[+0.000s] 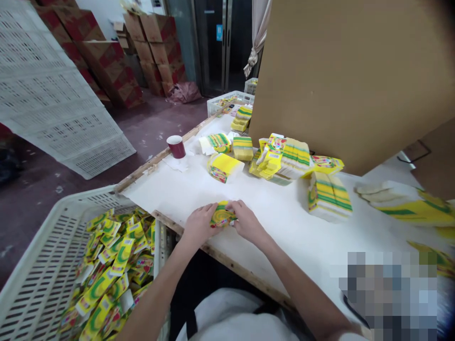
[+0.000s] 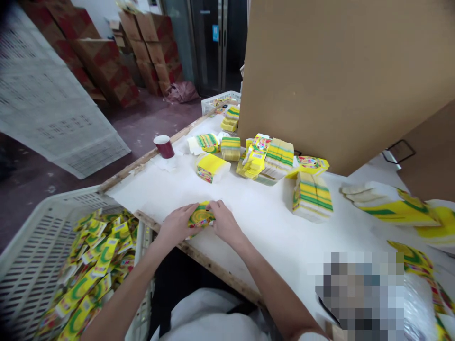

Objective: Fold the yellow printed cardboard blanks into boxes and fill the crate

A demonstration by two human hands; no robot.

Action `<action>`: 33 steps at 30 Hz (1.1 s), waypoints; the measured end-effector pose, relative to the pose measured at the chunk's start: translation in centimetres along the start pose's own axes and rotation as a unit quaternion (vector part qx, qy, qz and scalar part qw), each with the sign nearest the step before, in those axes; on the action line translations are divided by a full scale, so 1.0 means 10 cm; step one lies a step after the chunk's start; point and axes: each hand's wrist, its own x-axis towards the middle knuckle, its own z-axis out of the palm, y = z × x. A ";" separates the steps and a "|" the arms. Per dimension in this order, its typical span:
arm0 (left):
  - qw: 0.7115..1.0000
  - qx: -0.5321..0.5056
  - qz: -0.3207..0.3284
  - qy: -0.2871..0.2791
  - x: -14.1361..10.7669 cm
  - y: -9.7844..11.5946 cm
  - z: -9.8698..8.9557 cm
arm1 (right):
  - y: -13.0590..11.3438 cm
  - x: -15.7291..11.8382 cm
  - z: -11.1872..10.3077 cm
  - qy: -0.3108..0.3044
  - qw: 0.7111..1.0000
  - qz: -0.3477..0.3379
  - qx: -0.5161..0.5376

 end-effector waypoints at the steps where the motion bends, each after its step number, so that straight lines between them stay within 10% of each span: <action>1: 1.000 -0.001 0.006 -0.002 -0.03 0.00 -0.02 | 0.01 0.00 -0.01 0.001 1.000 0.001 0.012; 5: 0.981 -0.052 -0.016 0.189 -0.22 0.15 -0.13 | -0.04 -0.03 -0.11 0.034 0.997 0.025 0.060; 8: 0.885 -0.255 -0.086 0.379 -0.34 0.34 -0.12 | -0.18 -0.11 -0.14 0.086 0.985 0.057 0.138; 12: 0.718 -0.621 -0.118 0.291 -0.38 0.52 -0.04 | -0.41 -0.23 -0.06 0.077 0.974 0.031 0.209; 16: 0.595 -0.738 -0.148 0.283 -0.32 0.59 -0.03 | -0.53 -0.32 0.06 0.068 0.966 0.022 0.250; 22: 0.553 -0.714 -0.135 0.409 -0.28 0.66 -0.03 | -0.64 -0.50 0.33 0.107 0.896 0.079 0.424; 25: 0.544 -0.723 -0.149 0.400 -0.31 0.63 -0.01 | -0.67 -0.61 0.42 0.090 0.910 0.061 0.400; 33: 0.640 -0.680 -0.139 0.330 -0.48 0.65 0.18 | -0.49 -0.65 0.28 0.120 0.897 0.081 0.418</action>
